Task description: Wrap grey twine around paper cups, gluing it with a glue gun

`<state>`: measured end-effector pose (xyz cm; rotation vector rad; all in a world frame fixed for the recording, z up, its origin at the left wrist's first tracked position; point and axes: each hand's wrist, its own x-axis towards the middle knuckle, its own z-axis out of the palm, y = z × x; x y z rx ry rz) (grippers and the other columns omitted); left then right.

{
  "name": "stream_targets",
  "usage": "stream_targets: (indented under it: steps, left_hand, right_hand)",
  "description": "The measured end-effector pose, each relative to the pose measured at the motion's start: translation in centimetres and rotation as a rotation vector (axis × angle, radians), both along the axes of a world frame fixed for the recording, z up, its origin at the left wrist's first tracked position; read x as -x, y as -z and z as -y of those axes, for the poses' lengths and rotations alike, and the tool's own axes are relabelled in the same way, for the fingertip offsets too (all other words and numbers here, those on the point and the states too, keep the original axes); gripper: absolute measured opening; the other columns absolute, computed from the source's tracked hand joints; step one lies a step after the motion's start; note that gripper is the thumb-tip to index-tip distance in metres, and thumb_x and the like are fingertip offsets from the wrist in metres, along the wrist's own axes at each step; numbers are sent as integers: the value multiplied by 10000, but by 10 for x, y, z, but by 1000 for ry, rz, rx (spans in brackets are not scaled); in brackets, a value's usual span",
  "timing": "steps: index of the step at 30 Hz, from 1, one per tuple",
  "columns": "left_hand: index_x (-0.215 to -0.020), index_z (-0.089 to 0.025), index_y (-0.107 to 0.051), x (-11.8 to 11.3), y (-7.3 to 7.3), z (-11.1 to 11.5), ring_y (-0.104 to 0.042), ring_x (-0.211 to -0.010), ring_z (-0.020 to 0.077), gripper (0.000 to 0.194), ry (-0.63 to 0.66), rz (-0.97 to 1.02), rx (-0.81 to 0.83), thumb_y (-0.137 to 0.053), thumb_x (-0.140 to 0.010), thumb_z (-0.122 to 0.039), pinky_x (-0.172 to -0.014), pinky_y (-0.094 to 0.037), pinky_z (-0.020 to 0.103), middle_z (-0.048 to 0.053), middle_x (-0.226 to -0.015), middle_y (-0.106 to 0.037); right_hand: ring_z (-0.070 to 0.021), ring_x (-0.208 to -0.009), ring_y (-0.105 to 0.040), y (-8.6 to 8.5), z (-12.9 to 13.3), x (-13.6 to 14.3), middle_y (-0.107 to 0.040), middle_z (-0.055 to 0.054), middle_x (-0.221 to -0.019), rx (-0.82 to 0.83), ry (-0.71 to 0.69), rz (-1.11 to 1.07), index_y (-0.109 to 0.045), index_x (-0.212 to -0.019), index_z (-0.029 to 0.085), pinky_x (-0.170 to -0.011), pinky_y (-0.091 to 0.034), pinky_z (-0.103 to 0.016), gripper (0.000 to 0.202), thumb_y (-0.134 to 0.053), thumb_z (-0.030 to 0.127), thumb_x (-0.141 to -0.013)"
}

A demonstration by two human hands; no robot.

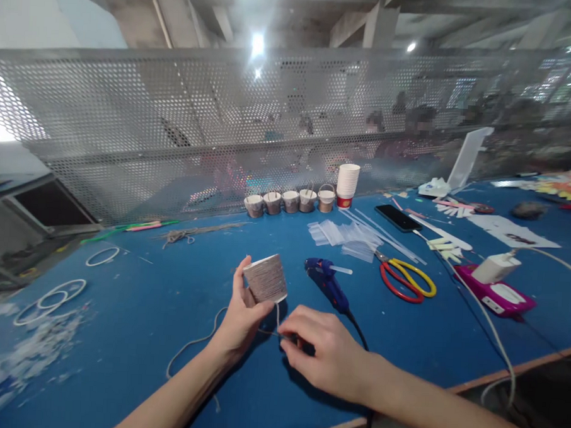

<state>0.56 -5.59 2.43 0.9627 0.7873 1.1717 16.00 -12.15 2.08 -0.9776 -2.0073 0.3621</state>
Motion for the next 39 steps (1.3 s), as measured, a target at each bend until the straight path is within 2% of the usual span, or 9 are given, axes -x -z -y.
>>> stream_targets:
  steps: [4, 8, 11, 14, 16, 20, 27, 33, 39]
  left_hand:
    - [-1375, -351, -334, 1, 0, -3, -611, -1068, 241, 971, -15, 41, -2, -816, -554, -154, -953, -470, 390, 35, -1181, -634]
    - [-1348, -371, -382, 1, -5, -1, -631, -1023, 228, 888, -6, 68, 36, -779, -593, -125, -923, -493, 384, 28, -1269, -580]
    - [-1347, -371, -387, 1, -8, 2, -646, -998, 236, 871, 9, 89, 53, -766, -604, -118, -910, -497, 394, 34, -1285, -562]
    - [-1351, -370, -385, 1, -7, 2, -652, -974, 255, 878, 13, 84, 53, -770, -599, -133, -870, -510, 421, 45, -1266, -575]
    - [-1345, -370, -401, 1, -6, 1, -645, -982, 265, 877, 4, 70, 53, -778, -585, -150, -843, -516, 418, 51, -1279, -576]
    - [-1347, -371, -411, 2, -4, -1, -625, -1031, 267, 896, -16, 45, 51, -795, -565, -164, -843, -507, 380, 50, -1290, -587]
    - [-1346, -377, -411, 1, -1, -3, -591, -1113, 269, 916, -23, 66, 37, -814, -551, -165, -963, -469, 410, 44, -1285, -599]
    - [-1337, -387, -425, 0, 0, -3, -558, -1184, 288, 928, -49, 72, 48, -824, -528, -170, -1007, -434, 419, 41, -1320, -578]
    - [-1356, -370, -372, -2, 3, -7, -576, -1140, 250, 963, -79, 82, 3, -812, -527, -153, -994, -436, 380, 41, -1287, -587]
  right_hand:
    - [-203, -754, -622, -7, 28, -10, -690, -102, -846, -157, -41, 251, -673, -932, 176, -699, -480, -309, 157, -522, 178, -887]
    - [-197, -666, -623, -13, 45, -39, -697, -84, -752, -138, 23, 245, -687, -908, 216, -626, -466, -312, 153, -541, 262, -899]
    - [-183, -575, -588, -11, 32, -68, -664, -65, -652, -39, 230, 180, -670, -787, 213, -564, -431, -310, 247, -489, 320, -918]
    - [-185, -614, -600, -5, 2, -88, -665, -50, -686, 171, 487, 105, -629, -739, 214, -602, -439, -311, 295, -466, 391, -910]
    - [-202, -671, -624, -2, -19, -94, -685, -51, -749, 319, 529, 90, -624, -783, 211, -612, -451, -308, 248, -527, 427, -856]
    - [-222, -717, -656, 4, -49, -88, -709, -63, -794, 512, 468, 60, -642, -850, 196, -643, -464, -306, 234, -602, 417, -786]
    - [-199, -660, -619, 11, -67, -70, -664, -29, -701, 523, 436, -12, -638, -778, 187, -630, -441, -281, 118, -581, 285, -746]
    - [-200, -682, -635, 4, -51, -62, -654, -18, -650, 545, 435, -128, -634, -778, 188, -658, -470, -288, 196, -445, 240, -772]
    - [-135, -464, -468, -7, -18, -52, -457, 50, -472, 515, 238, -246, -561, -662, 206, -503, -408, -254, 254, -493, 395, -817]
